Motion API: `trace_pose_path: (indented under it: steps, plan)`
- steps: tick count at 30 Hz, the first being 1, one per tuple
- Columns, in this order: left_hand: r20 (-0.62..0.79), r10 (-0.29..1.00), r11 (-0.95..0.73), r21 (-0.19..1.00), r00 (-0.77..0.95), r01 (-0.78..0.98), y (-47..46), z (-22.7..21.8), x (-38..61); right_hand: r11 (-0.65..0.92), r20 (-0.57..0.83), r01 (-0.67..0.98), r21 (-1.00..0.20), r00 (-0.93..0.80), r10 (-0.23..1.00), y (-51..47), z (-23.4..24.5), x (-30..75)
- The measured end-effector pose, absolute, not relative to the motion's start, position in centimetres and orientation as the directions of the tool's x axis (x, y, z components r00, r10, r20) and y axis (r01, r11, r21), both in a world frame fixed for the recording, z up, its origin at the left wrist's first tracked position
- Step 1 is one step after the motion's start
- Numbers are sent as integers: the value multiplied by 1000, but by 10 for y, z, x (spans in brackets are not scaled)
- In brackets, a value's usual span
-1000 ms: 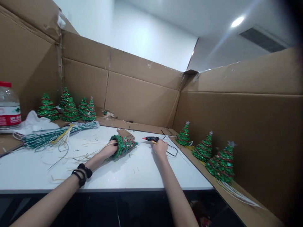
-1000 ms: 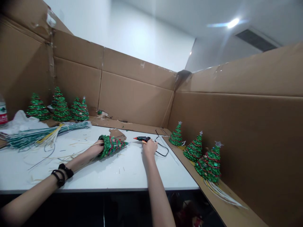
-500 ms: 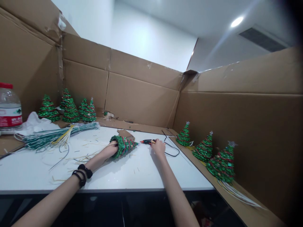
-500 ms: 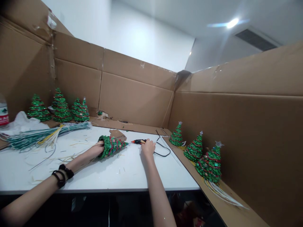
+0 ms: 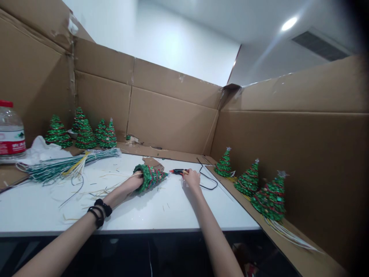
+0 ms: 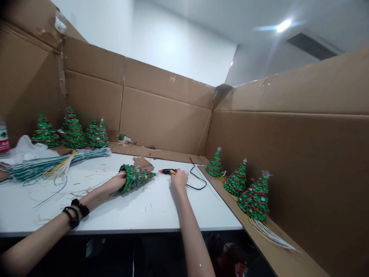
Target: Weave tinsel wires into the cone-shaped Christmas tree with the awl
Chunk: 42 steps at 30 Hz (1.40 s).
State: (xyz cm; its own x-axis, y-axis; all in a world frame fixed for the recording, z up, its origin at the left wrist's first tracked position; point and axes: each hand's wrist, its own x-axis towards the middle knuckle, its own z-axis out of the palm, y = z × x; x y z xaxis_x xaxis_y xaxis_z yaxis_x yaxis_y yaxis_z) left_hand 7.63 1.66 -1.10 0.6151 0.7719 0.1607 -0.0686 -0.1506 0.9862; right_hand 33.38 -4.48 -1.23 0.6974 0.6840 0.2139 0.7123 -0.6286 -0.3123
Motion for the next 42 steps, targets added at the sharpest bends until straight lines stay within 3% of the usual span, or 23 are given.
trace_pose_path:
  steps: [18,29,42]
  plan:
    - [166,760,-159,985,628,-67,16,-8,75,-594,255,724,-349,684,684,-47,-15,332]
    - [185,759,-198,979,624,-50,17,-6,74,-465,491,796,-387,605,627,-45,-9,322]
    - [202,714,-184,978,670,-98,18,-4,74,-311,583,822,-477,561,587,-46,-9,321]
